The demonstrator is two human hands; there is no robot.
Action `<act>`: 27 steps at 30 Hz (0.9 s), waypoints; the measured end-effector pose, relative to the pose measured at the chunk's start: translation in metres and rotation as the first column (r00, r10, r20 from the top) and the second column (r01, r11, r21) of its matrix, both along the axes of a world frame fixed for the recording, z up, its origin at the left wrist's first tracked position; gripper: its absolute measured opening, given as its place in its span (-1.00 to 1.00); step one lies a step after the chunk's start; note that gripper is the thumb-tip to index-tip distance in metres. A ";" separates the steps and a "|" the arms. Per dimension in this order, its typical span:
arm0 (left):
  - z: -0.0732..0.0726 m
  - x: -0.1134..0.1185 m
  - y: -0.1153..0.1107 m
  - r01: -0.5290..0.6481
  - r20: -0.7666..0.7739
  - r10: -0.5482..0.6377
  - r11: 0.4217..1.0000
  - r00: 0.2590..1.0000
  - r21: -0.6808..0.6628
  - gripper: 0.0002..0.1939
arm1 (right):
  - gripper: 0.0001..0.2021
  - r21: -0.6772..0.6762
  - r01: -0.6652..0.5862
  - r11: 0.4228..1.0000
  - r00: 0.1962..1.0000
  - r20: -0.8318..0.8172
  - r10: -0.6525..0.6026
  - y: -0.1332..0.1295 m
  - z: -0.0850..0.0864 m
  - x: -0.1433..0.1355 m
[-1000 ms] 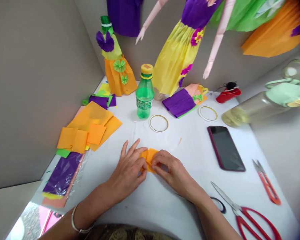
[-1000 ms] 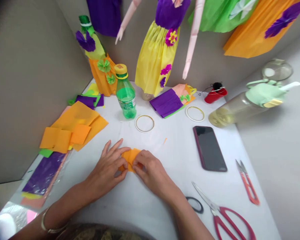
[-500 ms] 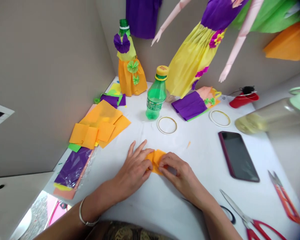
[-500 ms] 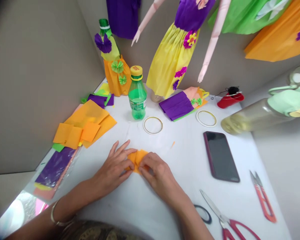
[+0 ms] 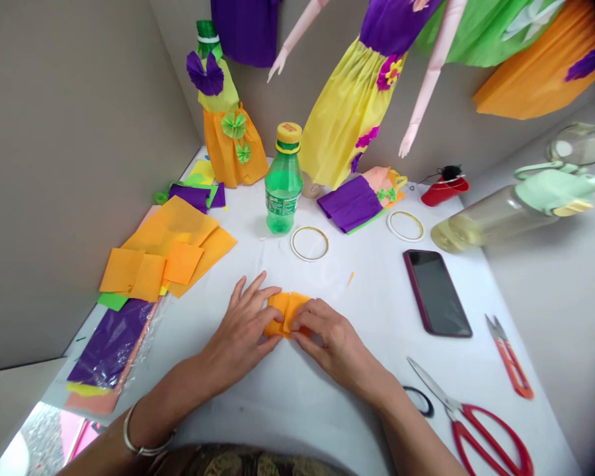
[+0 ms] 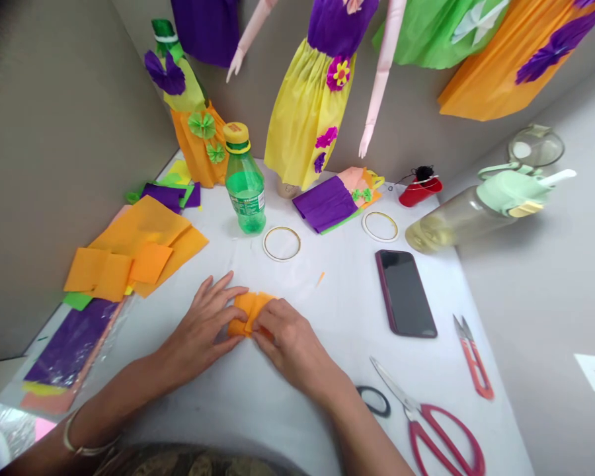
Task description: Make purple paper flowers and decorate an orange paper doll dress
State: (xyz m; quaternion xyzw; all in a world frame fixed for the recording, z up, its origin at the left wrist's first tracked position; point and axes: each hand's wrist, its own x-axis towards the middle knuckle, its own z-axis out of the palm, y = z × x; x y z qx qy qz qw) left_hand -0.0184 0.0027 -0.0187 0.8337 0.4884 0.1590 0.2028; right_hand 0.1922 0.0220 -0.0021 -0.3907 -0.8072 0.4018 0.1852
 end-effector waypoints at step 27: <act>0.000 0.008 -0.003 -0.003 0.075 0.006 0.999 0.997 -0.038 -0.89 | -0.87 -0.025 0.027 0.999 0.999 0.040 -0.026 -0.001 0.000 0.001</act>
